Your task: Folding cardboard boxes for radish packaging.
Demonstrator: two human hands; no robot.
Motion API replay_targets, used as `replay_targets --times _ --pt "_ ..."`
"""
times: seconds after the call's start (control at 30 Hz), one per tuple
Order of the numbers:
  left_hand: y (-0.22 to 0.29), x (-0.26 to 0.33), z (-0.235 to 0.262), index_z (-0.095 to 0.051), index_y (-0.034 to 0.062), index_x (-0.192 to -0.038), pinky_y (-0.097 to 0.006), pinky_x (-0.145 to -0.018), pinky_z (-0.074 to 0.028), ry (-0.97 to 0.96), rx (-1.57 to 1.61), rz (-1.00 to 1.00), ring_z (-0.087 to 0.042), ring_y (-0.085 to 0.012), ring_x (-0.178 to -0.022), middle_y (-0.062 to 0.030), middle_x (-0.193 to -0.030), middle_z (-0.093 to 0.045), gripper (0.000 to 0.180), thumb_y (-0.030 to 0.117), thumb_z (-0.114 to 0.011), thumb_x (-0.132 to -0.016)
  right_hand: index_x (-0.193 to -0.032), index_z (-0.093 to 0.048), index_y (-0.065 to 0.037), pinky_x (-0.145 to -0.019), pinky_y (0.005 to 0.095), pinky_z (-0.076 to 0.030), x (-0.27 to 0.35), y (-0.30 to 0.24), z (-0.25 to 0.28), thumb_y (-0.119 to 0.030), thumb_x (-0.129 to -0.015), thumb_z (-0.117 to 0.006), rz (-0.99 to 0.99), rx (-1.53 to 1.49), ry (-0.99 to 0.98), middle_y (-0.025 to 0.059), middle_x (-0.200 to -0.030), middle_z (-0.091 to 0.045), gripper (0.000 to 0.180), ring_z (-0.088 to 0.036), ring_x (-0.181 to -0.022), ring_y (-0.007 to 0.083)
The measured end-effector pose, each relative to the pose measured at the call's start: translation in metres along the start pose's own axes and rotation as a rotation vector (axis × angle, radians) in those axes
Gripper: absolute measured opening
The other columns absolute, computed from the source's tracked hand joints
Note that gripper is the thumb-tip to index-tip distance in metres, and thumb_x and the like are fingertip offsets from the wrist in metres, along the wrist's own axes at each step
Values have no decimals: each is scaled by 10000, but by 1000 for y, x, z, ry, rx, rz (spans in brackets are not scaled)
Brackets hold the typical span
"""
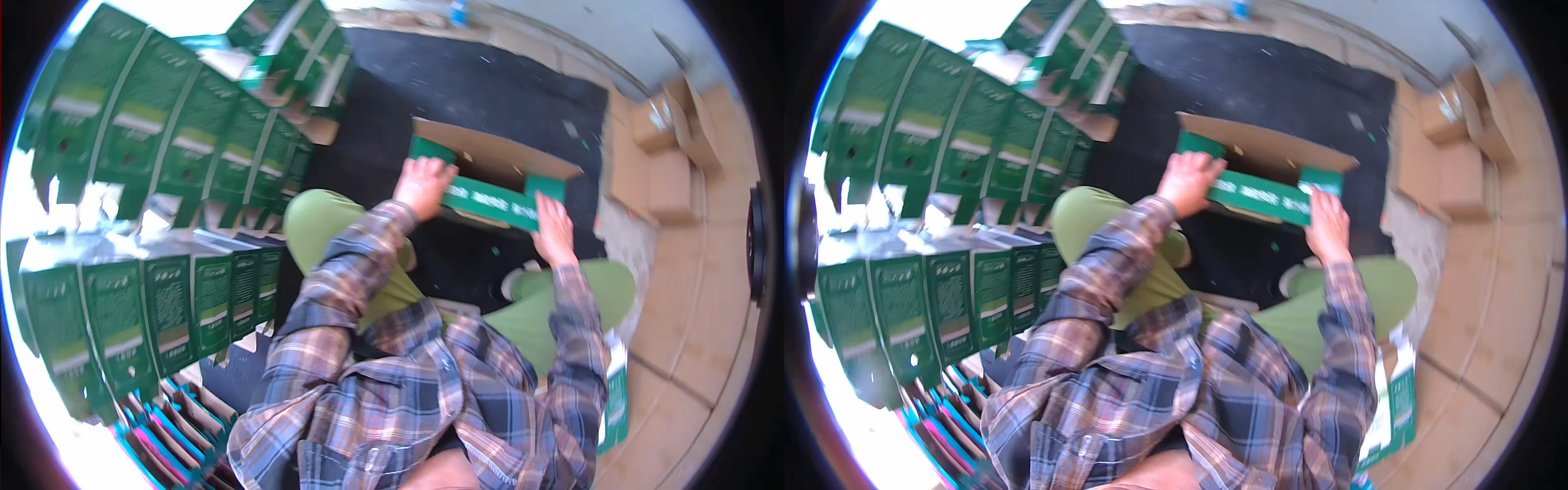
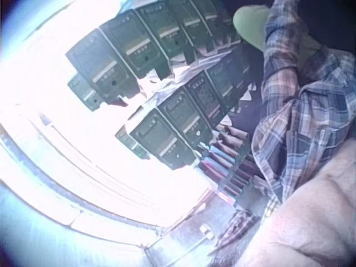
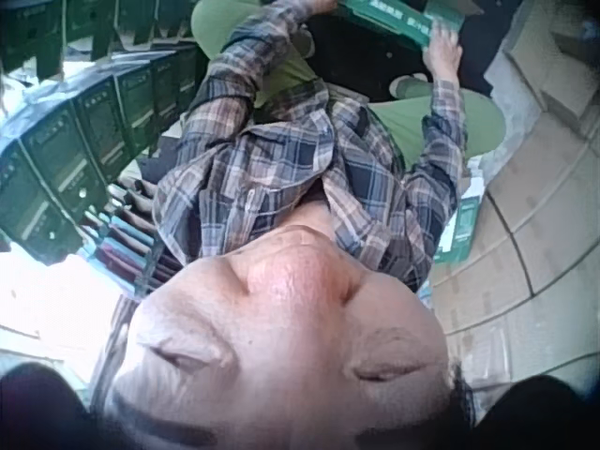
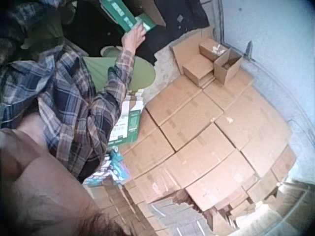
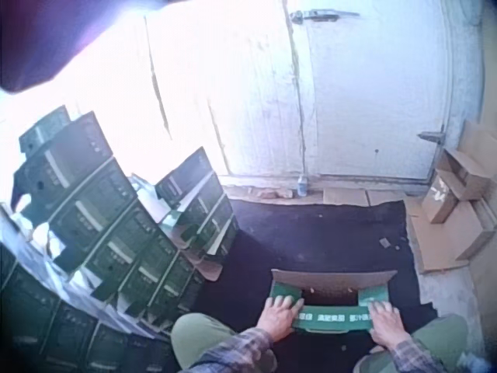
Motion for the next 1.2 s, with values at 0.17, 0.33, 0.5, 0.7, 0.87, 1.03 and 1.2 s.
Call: replay_targets --times 0.17,0.33,0.5,0.7,0.87,1.03,1.2 --pt "5 12 0 -491 125 -1259 -378 -858 -373 46 -88 -98 -479 -227 -993 -50 -1031 -503 788 309 -804 -559 -1420 -234 -78 -1017 464 -324 26 -16 6 -12 -699 -670 -139 51 -78 79 -1483 -240 845 -213 -1366 296" --pt "5 35 30 -568 99 -1073 -367 -809 -391 1 62 -152 -507 -228 -962 -64 -955 -514 626 331 -786 -534 -1424 -236 -89 -1028 478 -313 30 -27 24 -23 -711 -676 -191 20 -93 79 -1497 -213 840 -182 -1379 301" --pt "13 42 30 -585 39 -1058 -394 -838 -396 2 266 -35 -498 -275 -992 -121 -987 -523 639 435 -729 -578 -1281 -460 -27 -1051 429 -303 40 4 42 -60 -765 -627 -172 -106 31 148 -1424 -346 543 -260 -1340 326" --pt "-15 50 21 -599 -5 -1096 -401 -907 -406 -210 681 376 -498 -307 -1065 -182 -1066 -530 694 498 -703 -630 -1206 -534 18 -1024 367 -342 77 45 97 -48 -829 -533 -139 -369 307 188 -1250 -525 383 -481 -1181 304" --pt "-33 59 39 -597 -49 -1104 -337 -829 -470 -45 1303 520 -620 -259 -910 -191 -986 -638 703 478 -715 -655 -1201 -539 19 -963 352 -397 110 74 120 -51 -856 -504 -276 -518 422 181 -1201 -562 354 -531 -1123 290" --pt "-33 68 183 -624 12 -970 -271 -680 -463 230 1666 391 -588 -124 -776 -59 -870 -628 443 373 -716 -729 -1196 -544 20 -932 349 -416 123 91 115 -77 -875 -497 -291 -553 495 172 -1160 -591 339 -563 -1076 269" --pt "-60 121 387 -657 44 -939 -268 -693 -455 701 1612 171 -590 -115 -740 -27 -840 -634 281 273 -664 -777 -1184 -549 25 -883 317 -453 122 81 111 -39 -867 -524 -344 -636 394 140 -1103 -617 325 -592 -1017 223"
Point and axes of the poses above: each hand's wrist, its own x-axis away from the middle knuckle, its own z-axis out of the back of the hand, y = z × x, the point moved 5 cm from there along -x, towards the middle knuckle
